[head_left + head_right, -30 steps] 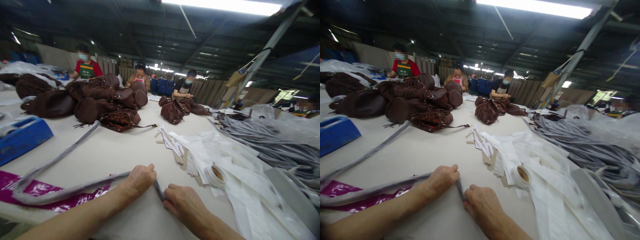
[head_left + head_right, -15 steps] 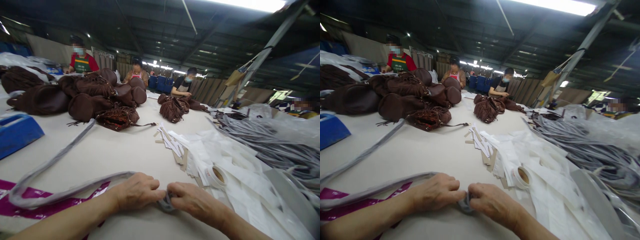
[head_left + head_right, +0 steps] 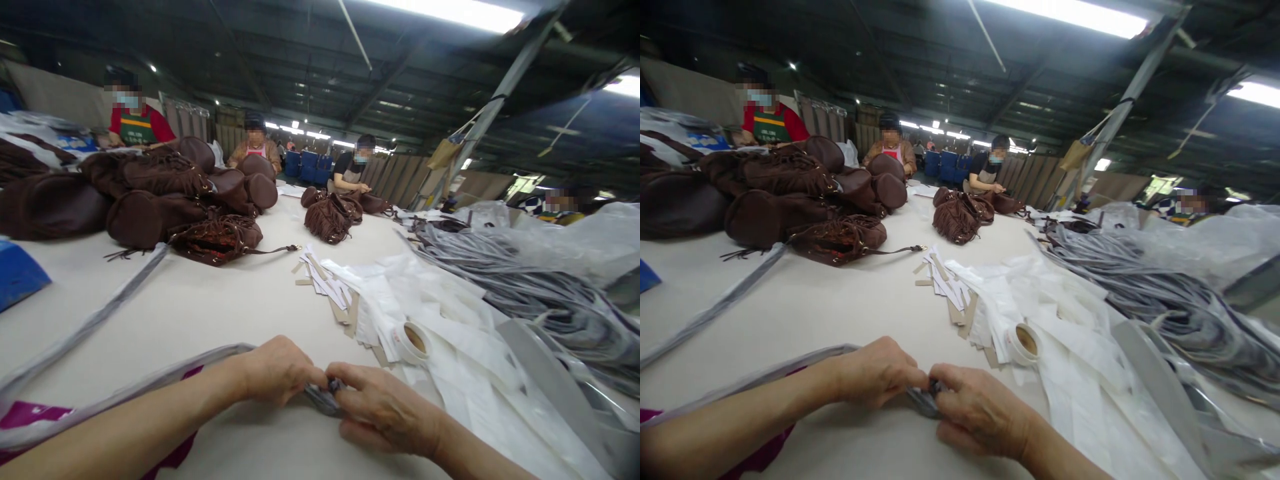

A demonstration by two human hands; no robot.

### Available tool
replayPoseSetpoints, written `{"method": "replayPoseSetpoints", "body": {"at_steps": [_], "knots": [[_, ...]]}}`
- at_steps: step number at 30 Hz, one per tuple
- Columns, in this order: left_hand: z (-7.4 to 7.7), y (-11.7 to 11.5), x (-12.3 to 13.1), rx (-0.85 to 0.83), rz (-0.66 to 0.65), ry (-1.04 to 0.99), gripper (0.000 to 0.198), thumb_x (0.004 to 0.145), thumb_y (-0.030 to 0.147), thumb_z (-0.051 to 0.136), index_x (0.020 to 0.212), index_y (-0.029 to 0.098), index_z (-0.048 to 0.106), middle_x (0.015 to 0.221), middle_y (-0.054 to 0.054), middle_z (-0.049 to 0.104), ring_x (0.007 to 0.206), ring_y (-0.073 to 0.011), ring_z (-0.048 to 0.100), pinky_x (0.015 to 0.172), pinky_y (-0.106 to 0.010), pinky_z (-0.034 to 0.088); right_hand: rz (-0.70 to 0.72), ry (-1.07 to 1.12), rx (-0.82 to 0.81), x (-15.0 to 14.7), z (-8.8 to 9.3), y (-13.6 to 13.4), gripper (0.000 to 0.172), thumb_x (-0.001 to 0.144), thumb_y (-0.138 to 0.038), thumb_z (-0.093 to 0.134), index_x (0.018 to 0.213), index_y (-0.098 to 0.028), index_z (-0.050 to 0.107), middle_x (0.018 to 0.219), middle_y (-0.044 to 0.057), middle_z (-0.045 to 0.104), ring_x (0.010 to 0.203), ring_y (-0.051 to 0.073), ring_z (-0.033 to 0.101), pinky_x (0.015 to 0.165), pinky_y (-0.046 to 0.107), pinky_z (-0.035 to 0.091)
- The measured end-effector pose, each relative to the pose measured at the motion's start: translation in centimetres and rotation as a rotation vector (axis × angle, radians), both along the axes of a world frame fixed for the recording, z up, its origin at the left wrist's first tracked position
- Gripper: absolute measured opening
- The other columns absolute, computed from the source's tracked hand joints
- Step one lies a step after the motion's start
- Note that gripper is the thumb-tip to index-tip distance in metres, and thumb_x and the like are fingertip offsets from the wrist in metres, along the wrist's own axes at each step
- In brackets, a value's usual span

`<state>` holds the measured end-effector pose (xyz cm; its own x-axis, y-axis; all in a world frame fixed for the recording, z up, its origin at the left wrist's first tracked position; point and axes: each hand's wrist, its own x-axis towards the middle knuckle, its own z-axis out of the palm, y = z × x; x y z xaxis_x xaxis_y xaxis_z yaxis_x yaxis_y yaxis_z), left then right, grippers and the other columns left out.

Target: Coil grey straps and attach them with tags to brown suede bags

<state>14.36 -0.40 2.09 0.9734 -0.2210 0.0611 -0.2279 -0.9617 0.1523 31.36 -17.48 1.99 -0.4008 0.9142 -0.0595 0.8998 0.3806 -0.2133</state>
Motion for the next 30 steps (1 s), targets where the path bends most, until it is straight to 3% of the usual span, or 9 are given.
{"method": "replayPoseSetpoints", "body": {"at_steps": [5, 10, 13, 16, 19, 22, 25, 28, 30], "knots": [[-0.3, -0.6, 1.2, 0.067, -0.037, -0.006, 0.02, 0.073, 0.012, 0.063, 0.087, 0.026, 0.061, 0.078, 0.004, 0.07, 0.069, -0.0168, 0.067, 0.05, -0.022, 0.037, -0.044, 0.006, 0.065, 0.0, -0.6, 0.3, 0.015, 0.093, -0.023, 0.047, 0.095, -0.017, 0.061, 0.11, 0.009, 0.06, 0.086, 0.017, 0.058, 0.077, 0.026, 0.049], [-1.6, -3.5, 1.1, 0.068, 0.245, 0.061, 0.016, 0.075, 0.011, 0.055, 0.09, 0.018, 0.056, 0.086, -0.005, 0.071, 0.075, -0.0247, 0.069, 0.06, -0.03, 0.049, -0.213, -0.107, 0.409, -1.0, -2.0, 0.1, 0.023, 0.088, -0.008, 0.048, 0.102, -0.019, 0.063, 0.129, 0.015, 0.054, 0.105, 0.027, 0.054, 0.094, 0.047, 0.043], [-2.0, -5.6, 0.7, 0.0, 0.401, 0.135, 0.02, 0.076, 0.01, 0.054, 0.095, 0.016, 0.055, 0.091, -0.008, 0.071, 0.08, -0.028, 0.07, 0.067, -0.036, 0.052, -0.367, -0.032, 0.42, -2.6, -3.5, 0.0, 0.017, 0.085, -0.009, 0.052, 0.096, -0.017, 0.063, 0.113, 0.014, 0.06, 0.09, 0.024, 0.058, 0.081, 0.039, 0.05], [-2.0, -6.4, 0.4, -0.057, 0.492, 0.138, 0.022, 0.079, 0.01, 0.052, 0.099, 0.016, 0.056, 0.093, -0.009, 0.071, 0.083, -0.0289, 0.069, 0.068, -0.037, 0.052, -0.49, 0.146, 0.342, -3.7, -4.9, 0.3, 0.012, 0.088, -0.011, 0.052, 0.082, -0.017, 0.061, 0.089, 0.006, 0.058, 0.074, 0.016, 0.058, 0.066, 0.025, 0.049], [-1.7, -5.2, 0.2, -0.039, 0.467, 0.112, 0.011, 0.088, 0.018, 0.05, 0.092, 0.018, 0.06, 0.089, -0.006, 0.071, 0.079, -0.0254, 0.068, 0.064, -0.033, 0.049, -0.423, 0.205, 0.308, -3.1, -5.0, 0.7, 0.015, 0.09, -0.018, 0.054, 0.076, -0.018, 0.059, 0.084, 0.004, 0.055, 0.075, 0.015, 0.057, 0.065, 0.023, 0.047], [-1.4, -2.6, -0.1, 0.026, 0.262, 0.058, 0.011, 0.089, 0.031, 0.057, 0.086, 0.022, 0.061, 0.086, -0.002, 0.069, 0.077, -0.0208, 0.065, 0.065, -0.029, 0.046, -0.227, 0.22, 0.23, -1.3, -3.9, 1.0, 0.014, 0.091, -0.019, 0.053, 0.08, -0.018, 0.061, 0.087, 0.004, 0.057, 0.078, 0.015, 0.056, 0.068, 0.023, 0.046], [-1.9, -1.2, 0.1, 0.066, 0.127, 0.006, 0.007, 0.088, 0.03, 0.06, 0.088, 0.023, 0.061, 0.086, -0.001, 0.066, 0.082, -0.0195, 0.06, 0.071, -0.029, 0.046, -0.139, 0.218, 0.179, 0.2, -3.1, 1.4, 0.013, 0.092, -0.017, 0.051, 0.085, -0.017, 0.062, 0.09, 0.004, 0.058, 0.079, 0.014, 0.056, 0.069, 0.022, 0.046], [-3.2, -2.6, 1.0, 0.039, 0.317, 0.017, 0.007, 0.089, 0.016, 0.053, 0.087, 0.019, 0.06, 0.089, -0.004, 0.065, 0.085, -0.021, 0.057, 0.074, -0.031, 0.048, -0.162, 0.115, 0.286, 0.0, -3.2, 2.0, 0.016, 0.093, -0.016, 0.048, 0.085, -0.017, 0.062, 0.093, 0.006, 0.059, 0.081, 0.016, 0.055, 0.074, 0.026, 0.047], [-4.0, -4.3, 1.5, -0.013, 0.488, 0.039, 0.011, 0.084, 0.009, 0.052, 0.089, 0.016, 0.06, 0.093, -0.007, 0.065, 0.088, -0.0233, 0.056, 0.077, -0.034, 0.049, -0.271, 0.021, 0.387, -0.9, -3.7, 2.0, 0.017, 0.092, -0.014, 0.048, 0.084, -0.017, 0.062, 0.099, 0.008, 0.059, 0.084, 0.019, 0.053, 0.079, 0.033, 0.046]]}}
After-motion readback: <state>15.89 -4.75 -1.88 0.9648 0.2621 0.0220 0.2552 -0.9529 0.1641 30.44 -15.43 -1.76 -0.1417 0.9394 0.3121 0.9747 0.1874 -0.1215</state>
